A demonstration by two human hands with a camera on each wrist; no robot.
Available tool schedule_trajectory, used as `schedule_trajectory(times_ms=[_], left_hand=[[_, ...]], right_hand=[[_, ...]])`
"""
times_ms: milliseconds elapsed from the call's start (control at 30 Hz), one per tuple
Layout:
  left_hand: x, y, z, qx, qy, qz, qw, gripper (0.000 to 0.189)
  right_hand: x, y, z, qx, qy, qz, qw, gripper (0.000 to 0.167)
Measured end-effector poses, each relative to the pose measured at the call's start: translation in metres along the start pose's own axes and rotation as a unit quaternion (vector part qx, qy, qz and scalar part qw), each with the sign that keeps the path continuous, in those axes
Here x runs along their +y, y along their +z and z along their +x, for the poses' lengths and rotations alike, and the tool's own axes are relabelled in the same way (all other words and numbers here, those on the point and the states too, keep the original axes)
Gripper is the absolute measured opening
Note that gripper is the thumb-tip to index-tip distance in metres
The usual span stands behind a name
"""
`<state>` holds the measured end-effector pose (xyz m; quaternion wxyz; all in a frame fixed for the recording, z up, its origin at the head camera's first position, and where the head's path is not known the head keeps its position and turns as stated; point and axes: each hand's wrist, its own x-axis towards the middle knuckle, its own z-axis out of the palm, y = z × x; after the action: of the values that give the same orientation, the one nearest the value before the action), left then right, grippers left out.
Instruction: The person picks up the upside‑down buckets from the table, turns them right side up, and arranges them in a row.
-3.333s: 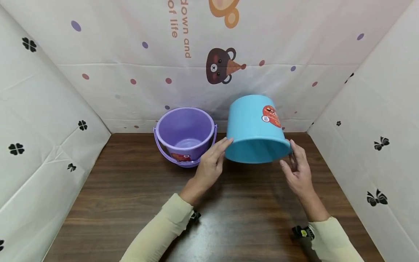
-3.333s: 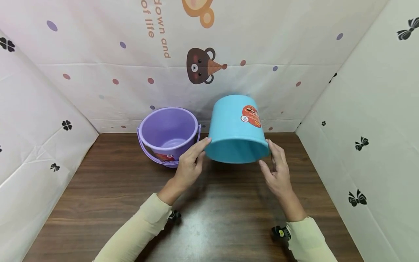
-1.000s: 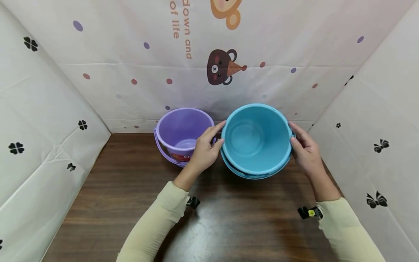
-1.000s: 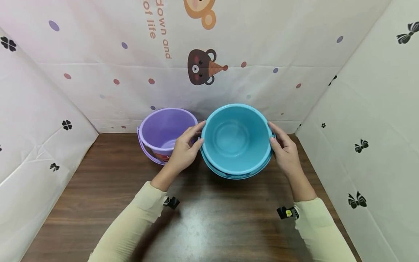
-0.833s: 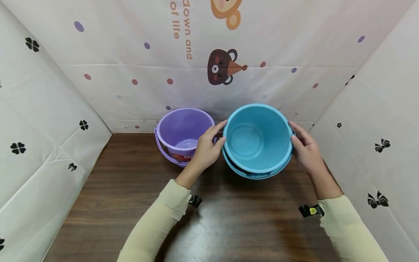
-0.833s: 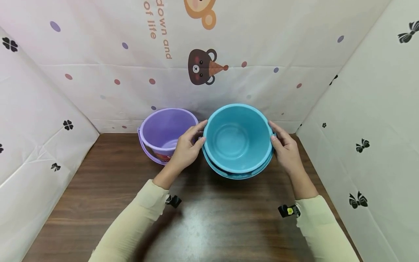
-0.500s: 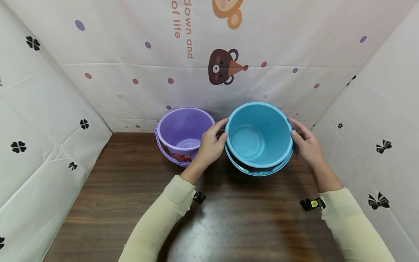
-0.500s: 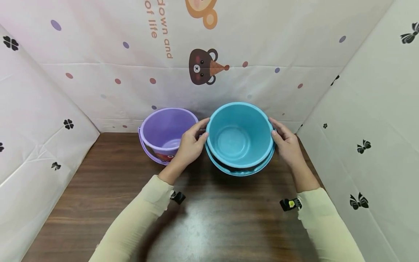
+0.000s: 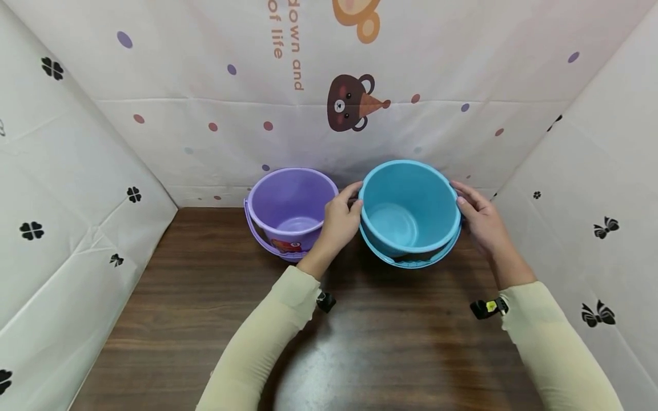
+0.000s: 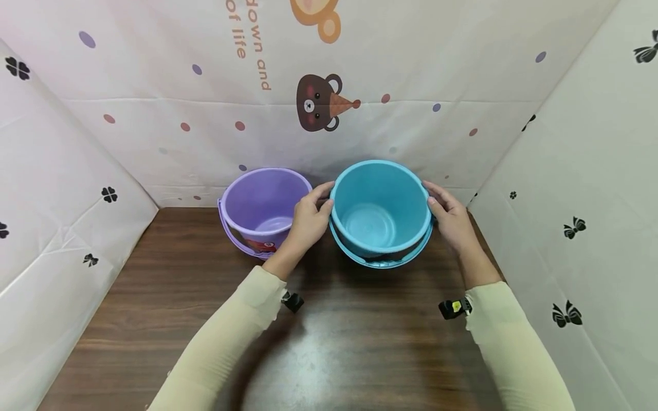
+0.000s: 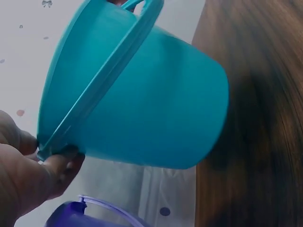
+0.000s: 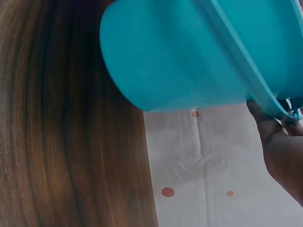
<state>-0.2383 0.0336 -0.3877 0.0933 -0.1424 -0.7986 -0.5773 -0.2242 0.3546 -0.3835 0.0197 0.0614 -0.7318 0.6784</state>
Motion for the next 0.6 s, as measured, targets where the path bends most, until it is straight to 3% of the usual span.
schedule_trajectory(times_ms=[333,600], left_hand=[[0.005,0.008,0.013,0.0,-0.063,0.051,0.9967,0.041],[0.003,0.011,0.022,-0.011,-0.082,0.086,0.9928,0.041]], right_hand=[[0.004,-0.004,0.016,0.001,0.069,-0.073,0.9949,0.058],[0.009,-0.007,0.025,-0.001,0.089,-0.101,0.9909,0.058]])
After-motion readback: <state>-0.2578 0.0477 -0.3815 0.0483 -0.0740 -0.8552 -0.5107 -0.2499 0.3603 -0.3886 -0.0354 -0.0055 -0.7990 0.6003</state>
